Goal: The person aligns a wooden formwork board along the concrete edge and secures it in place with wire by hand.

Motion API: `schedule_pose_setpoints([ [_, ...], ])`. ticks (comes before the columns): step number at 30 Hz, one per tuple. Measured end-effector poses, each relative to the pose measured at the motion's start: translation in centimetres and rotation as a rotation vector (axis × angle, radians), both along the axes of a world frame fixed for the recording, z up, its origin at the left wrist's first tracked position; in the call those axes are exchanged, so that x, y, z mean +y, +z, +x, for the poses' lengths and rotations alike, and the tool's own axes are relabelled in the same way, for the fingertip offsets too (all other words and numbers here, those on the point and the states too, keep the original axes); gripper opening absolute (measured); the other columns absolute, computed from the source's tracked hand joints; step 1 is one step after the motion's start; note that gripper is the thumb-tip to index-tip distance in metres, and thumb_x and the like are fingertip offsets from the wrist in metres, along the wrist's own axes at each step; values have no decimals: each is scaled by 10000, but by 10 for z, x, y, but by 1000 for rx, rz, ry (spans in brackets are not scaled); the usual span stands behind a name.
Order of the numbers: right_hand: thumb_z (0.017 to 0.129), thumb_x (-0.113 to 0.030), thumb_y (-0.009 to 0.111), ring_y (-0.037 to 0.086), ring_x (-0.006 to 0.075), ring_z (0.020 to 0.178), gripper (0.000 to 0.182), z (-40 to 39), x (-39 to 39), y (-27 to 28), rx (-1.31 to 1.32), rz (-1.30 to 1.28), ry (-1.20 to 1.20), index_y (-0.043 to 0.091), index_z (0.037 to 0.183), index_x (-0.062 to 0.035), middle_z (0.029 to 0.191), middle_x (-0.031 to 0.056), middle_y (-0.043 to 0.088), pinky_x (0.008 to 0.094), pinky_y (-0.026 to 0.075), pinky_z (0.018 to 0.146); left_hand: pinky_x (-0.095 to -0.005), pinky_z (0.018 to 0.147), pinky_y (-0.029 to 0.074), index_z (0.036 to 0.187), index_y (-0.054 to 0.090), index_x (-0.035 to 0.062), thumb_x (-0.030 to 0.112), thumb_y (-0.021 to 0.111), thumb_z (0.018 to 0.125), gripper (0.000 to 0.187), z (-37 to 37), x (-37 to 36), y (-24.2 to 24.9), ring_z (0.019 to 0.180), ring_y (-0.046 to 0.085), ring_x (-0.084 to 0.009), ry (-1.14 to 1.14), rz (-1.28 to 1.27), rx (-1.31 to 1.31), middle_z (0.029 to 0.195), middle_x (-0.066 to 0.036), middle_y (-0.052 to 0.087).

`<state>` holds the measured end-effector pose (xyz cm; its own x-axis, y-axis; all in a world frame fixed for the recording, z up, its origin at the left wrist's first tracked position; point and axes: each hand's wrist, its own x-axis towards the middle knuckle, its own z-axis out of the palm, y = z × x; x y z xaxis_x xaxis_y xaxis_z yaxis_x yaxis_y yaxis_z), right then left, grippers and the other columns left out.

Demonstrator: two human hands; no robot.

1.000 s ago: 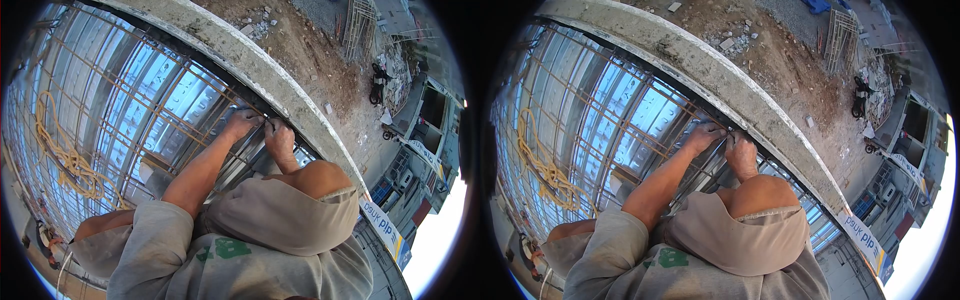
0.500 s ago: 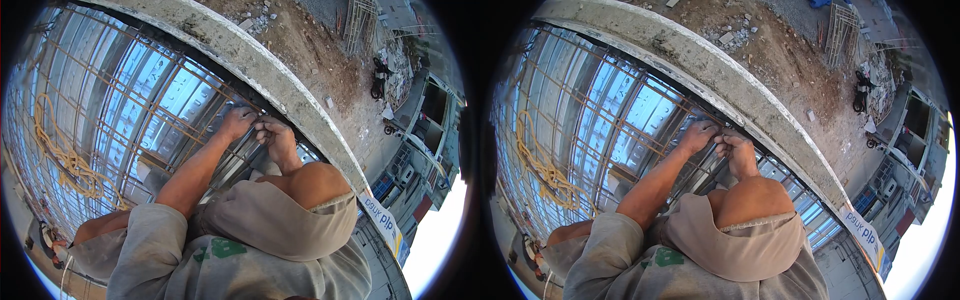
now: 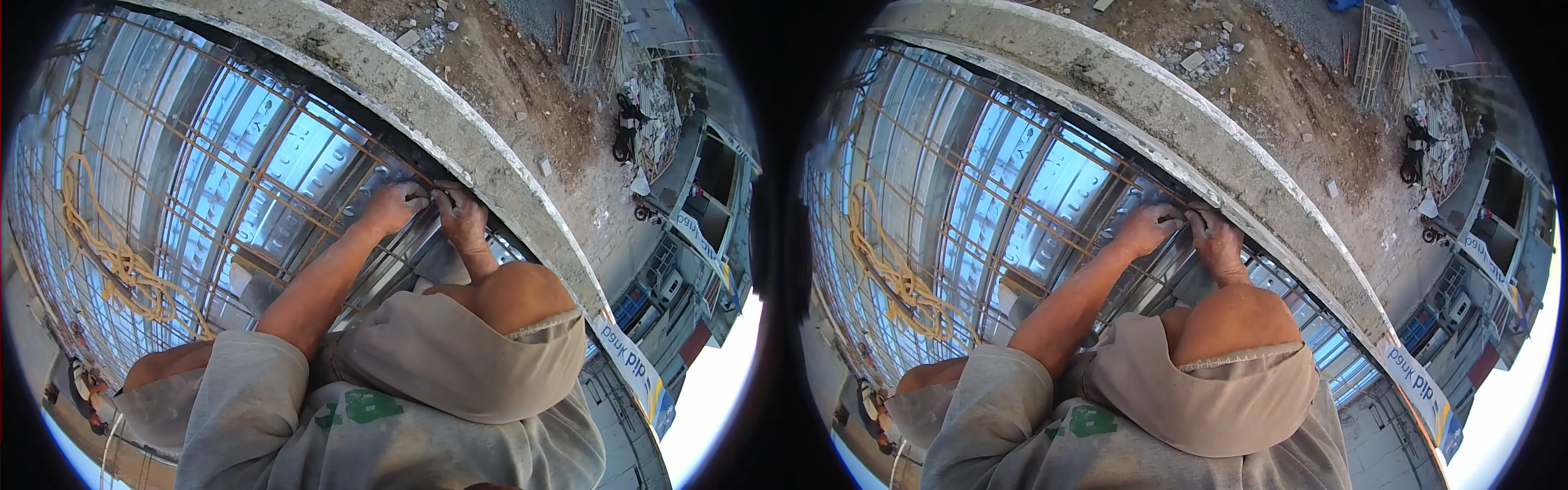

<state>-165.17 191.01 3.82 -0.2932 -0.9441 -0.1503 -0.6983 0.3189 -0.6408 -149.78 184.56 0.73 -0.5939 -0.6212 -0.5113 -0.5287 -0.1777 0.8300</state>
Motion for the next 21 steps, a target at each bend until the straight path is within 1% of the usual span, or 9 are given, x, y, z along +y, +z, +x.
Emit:
schedule_pose_setpoints([
  [5,752,-142,708,650,286,796,118,5,-4,-5,36,-43,-4,697,856,-88,819,111,679,368,501,745,-388,789,481,995,677,76,333,630,822,313,-4,-8,11,908,628,-334,75,5,5,961,-163,663],
  [8,772,-146,669,648,288,778,85,12,-8,-9,152,-49,-5,677,812,-72,758,119,663,373,511,721,-381,796,480,1012,677,69,339,630,824,332,2,-16,17,908,630,-331,79,60,-45,967,-165,665],
  [11,789,-163,627,650,319,739,99,16,-8,-6,282,-45,93,656,778,-69,734,134,651,396,524,695,-361,800,480,1017,678,51,346,625,832,352,2,-15,13,905,639,-302,135,40,12,970,-166,672],
  [13,805,-175,600,650,355,716,121,16,-7,-14,330,84,76,650,828,-68,783,157,661,429,529,668,-334,817,475,1019,675,29,347,617,845,366,-2,-15,12,915,643,-254,238,164,68,973,-160,681],
  [14,805,-175,600,650,355,716,121,17,-4,-16,334,81,72,650,828,-68,783,157,661,429,529,668,-334,817,475,1019,675,29,347,617,845,366,-4,-14,11,915,643,-254,234,161,72,973,-160,681],
  [16,817,-175,598,648,381,706,157,25,-4,-8,206,217,-149,636,927,-70,827,171,669,448,528,665,-318,845,464,1042,662,12,330,624,850,373,-4,-9,5,946,629,-213,247,202,112,1001,-147,681],
  [17,817,-175,598,648,381,706,157,24,-3,-7,206,212,-146,636,927,-70,827,171,669,448,528,665,-318,845,464,1042,662,12,330,624,850,373,-4,-8,1,946,629,-213,251,197,113,1001,-147,681],
  [19,832,-176,591,648,384,756,229,18,3,-3,38,100,-79,602,1035,-69,870,182,670,451,525,686,-312,876,451,1065,648,0,307,644,843,378,-4,-5,0,983,614,-198,259,306,203,1035,-125,676],
  [21,836,-172,591,644,381,805,269,14,7,2,-2,125,-79,580,1082,-63,897,190,664,440,522,713,-310,879,448,1067,647,1,292,648,842,367,-8,1,-3,984,607,-189,290,344,251,1043,-115,673],
])
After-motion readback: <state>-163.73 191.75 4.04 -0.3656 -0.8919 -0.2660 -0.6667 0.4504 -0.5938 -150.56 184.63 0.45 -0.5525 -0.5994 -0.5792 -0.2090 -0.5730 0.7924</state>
